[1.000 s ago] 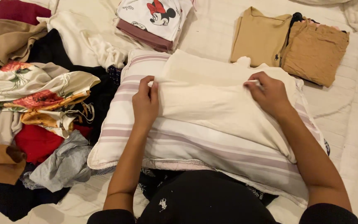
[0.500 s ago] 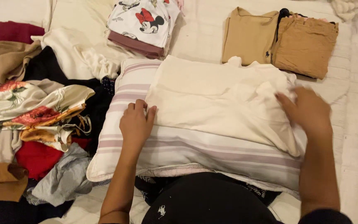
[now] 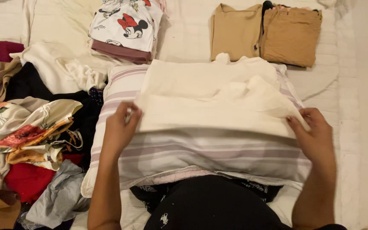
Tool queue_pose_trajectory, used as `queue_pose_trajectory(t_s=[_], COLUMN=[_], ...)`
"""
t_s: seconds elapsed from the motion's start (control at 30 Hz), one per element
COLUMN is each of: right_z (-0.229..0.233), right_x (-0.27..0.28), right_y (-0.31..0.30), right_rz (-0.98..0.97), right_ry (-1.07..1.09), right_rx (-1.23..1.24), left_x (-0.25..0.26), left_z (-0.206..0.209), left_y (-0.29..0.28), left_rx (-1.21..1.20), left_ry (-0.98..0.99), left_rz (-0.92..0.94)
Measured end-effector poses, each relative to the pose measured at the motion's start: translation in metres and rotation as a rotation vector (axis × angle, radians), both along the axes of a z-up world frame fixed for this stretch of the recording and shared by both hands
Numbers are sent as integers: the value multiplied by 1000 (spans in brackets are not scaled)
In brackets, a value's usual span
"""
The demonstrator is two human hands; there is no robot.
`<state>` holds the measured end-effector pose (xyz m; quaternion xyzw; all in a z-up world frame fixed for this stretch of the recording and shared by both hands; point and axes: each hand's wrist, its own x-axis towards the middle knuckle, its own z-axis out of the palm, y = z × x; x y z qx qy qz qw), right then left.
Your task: The person folds several garments on a pillow placed on a bed. They fold a peach tank top, a beige long-sleeve shirt, a brown sleeveless top, and a white long-sleeve shirt, stacking each folded item on the bed.
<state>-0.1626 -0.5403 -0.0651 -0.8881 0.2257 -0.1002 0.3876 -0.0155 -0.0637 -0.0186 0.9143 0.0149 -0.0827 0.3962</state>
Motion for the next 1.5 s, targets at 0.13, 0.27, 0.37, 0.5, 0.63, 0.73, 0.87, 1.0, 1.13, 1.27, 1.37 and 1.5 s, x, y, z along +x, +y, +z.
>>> queue_pose_trajectory(t_s=[0.13,0.27,0.37,0.5,0.63,0.73,0.87,1.0,1.13,1.27,1.37,1.5], right_z=[27,20,44,15,-27,-63,-82,-62,-53,-61,-84,-52], right_x=[-8,-11,8,56,69,68,68,70,84,88,60,29], right_y=[0,-6,-3,-6,-20,-41,-52,-41,-33,-50,-69,-41], right_rz=[37,100,67,120,242,212,216,266,317,519,567,572], right_ry=[318,454,290,312,153,-17,-131,-106,-20,-367,-391,-325], right_rx=[74,112,-118,-88,23,317,617,607,453,378,268,306], left_x=[-28,-35,-8,20,44,63,64,60,61,45,16,14], left_z=[3,-24,-23,-43,-59,-95,-120,-123,-121,-98,-44,-93], left_y=[-3,0,-28,-133,-199,-205,-200,-194,-193,-195,-177,-161], left_rx=[274,504,443,-50,-67,-129,-534,-635,-576,-520,-587,-436], left_ry=[192,-4,-552,-412,79,206,186,191,297,92,-137,-409], left_rz=[-67,-122,-227,-402,-642,-600,-515,-539,-555,-581,-810,-968])
